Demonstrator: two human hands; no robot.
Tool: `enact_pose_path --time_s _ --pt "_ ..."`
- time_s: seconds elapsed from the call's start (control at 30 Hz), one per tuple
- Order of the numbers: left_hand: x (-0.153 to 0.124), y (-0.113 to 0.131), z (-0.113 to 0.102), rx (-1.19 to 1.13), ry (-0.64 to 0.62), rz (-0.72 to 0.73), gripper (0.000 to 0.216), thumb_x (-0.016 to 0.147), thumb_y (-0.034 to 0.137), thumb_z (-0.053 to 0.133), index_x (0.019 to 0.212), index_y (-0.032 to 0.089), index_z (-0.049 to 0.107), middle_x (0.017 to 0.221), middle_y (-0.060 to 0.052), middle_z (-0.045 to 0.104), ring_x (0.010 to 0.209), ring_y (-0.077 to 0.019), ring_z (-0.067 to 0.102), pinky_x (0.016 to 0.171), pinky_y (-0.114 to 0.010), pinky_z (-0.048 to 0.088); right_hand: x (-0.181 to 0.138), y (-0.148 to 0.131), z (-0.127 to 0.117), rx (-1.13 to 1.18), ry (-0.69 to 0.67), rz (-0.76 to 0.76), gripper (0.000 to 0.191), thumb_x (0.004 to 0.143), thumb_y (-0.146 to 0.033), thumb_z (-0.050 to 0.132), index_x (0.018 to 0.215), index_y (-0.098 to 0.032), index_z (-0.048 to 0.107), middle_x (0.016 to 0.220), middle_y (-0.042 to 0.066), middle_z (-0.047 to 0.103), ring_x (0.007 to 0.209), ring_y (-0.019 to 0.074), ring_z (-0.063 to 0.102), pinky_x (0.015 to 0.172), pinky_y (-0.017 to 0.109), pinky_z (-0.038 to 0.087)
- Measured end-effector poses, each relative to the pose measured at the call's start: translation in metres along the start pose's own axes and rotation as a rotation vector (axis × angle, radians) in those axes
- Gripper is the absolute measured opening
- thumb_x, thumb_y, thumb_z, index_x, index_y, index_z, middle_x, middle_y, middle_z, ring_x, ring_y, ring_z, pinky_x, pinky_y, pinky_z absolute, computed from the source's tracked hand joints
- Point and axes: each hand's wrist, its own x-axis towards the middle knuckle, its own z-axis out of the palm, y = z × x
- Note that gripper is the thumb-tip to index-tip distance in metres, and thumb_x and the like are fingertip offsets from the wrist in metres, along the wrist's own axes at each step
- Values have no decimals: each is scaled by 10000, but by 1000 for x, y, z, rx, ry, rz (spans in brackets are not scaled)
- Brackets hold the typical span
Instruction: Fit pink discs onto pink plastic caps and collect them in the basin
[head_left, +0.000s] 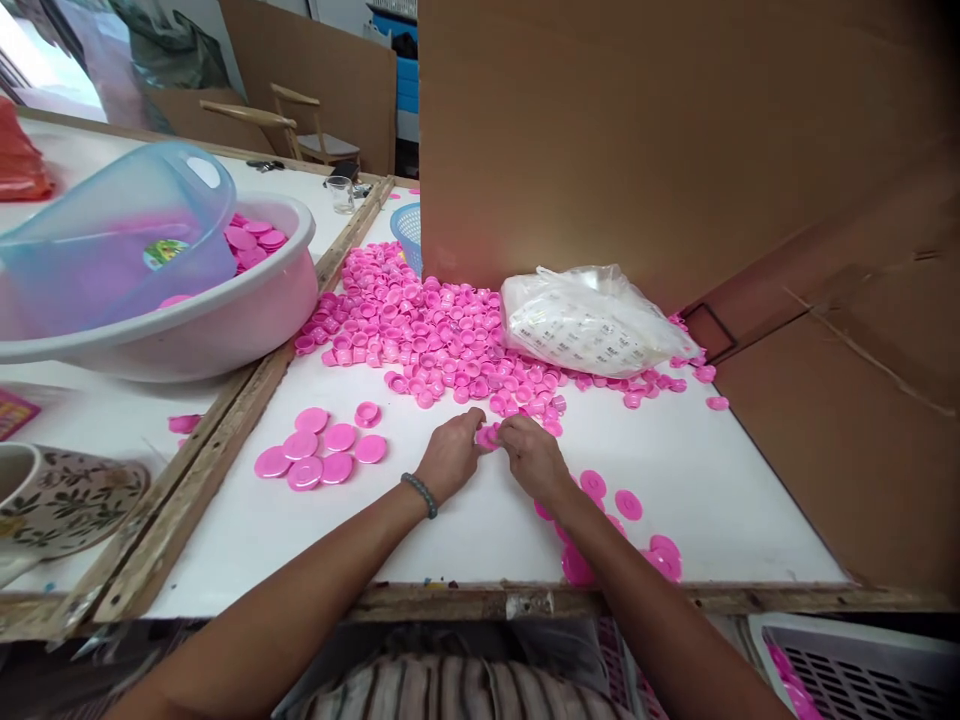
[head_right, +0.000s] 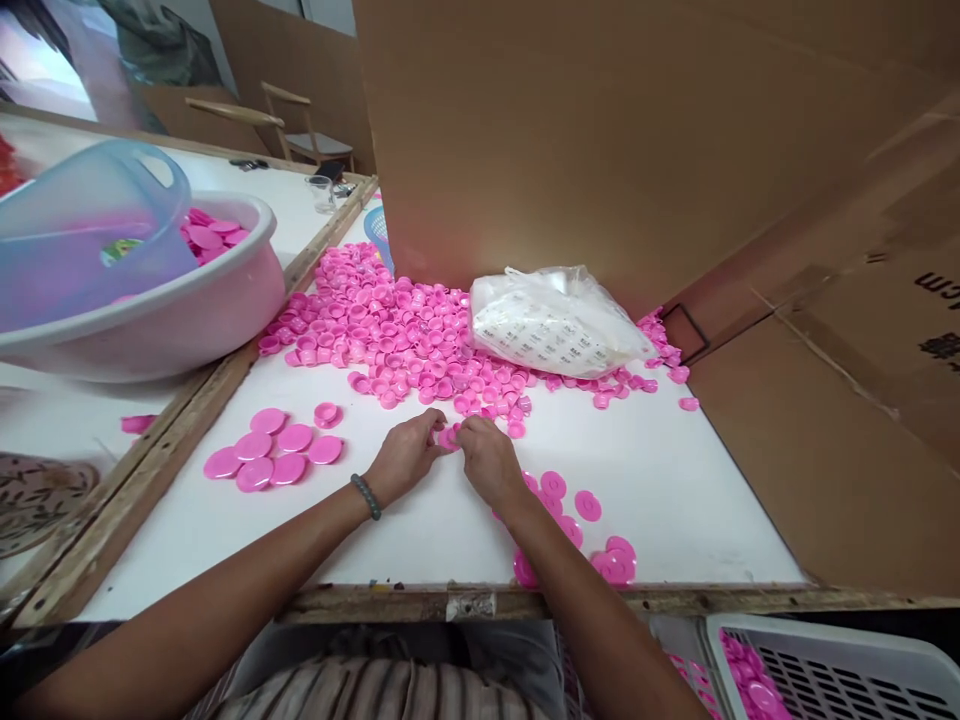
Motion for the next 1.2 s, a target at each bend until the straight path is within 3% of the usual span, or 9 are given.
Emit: enact_pose_path --time_s 0.33,0.5,0.67,0.77,0.87,1.03,1.1,1.2 --pt "-1 -3 4 -124 28 -64 288 761 194 565 1011 207 422 867 -28 635 792 -191 609 650 -272 427 14 -3 0 -188 -143 -161 283 728 35 390 668 -158 588 690 28 546 642 141 425 540 261 278" --pt "-2 -4 6 -109 36 -59 274 752 181 570 983 200 425 885 -32 635 785 -188 607 632 -264 427 14 -2 0 -216 -143 -246 272 721 42 376 663 -148 561 673 27 527 628 142 398 555 261 278" --pt "-3 -5 8 -119 45 -27 235 758 178 562 961 198 446 902 -30 625 807 -177 597 656 -263 434 6 1 7 -215 -108 -209 283 688 60 361 674 -148 554 735 43 557 659 149 418 592 270 305" --pt "-2 -6 4 -154 41 -42 256 746 191 583 976 195 470 896 -36 626 771 -170 596 652 -263 436 3 1 10 -104 -40 -134 279 742 22 353 726 -150 572 753 50 572 716 160 458 636 276 341" --pt "-6 -7 -5 -247 39 -54 321 725 233 615 1020 202 492 857 -30 629 732 -160 593 653 -264 442 -1 -3 8 207 25 99 213 832 -122 395 717 -160 570 747 41 575 717 149 487 639 263 372" --pt "-27 -13 -18 -668 -28 -112 269 682 338 658 862 171 549 760 -15 627 688 -131 588 626 -230 451 -11 -23 8 869 -150 543 297 834 -400 465 703 -153 565 622 2 541 585 113 481 590 249 402" --pt "-37 -16 -21 -808 -79 -206 268 670 361 664 786 160 532 648 8 603 571 -102 554 527 -200 424 -16 -33 9 915 -214 594 322 832 -417 459 711 -145 583 598 4 535 579 117 491 588 256 412" --pt "-47 -20 -25 -838 -111 -373 312 620 371 704 732 157 507 528 34 566 446 -77 489 435 -182 377 -21 -45 9 714 -126 499 274 842 -367 461 854 -150 627 773 46 581 643 127 518 616 270 426"
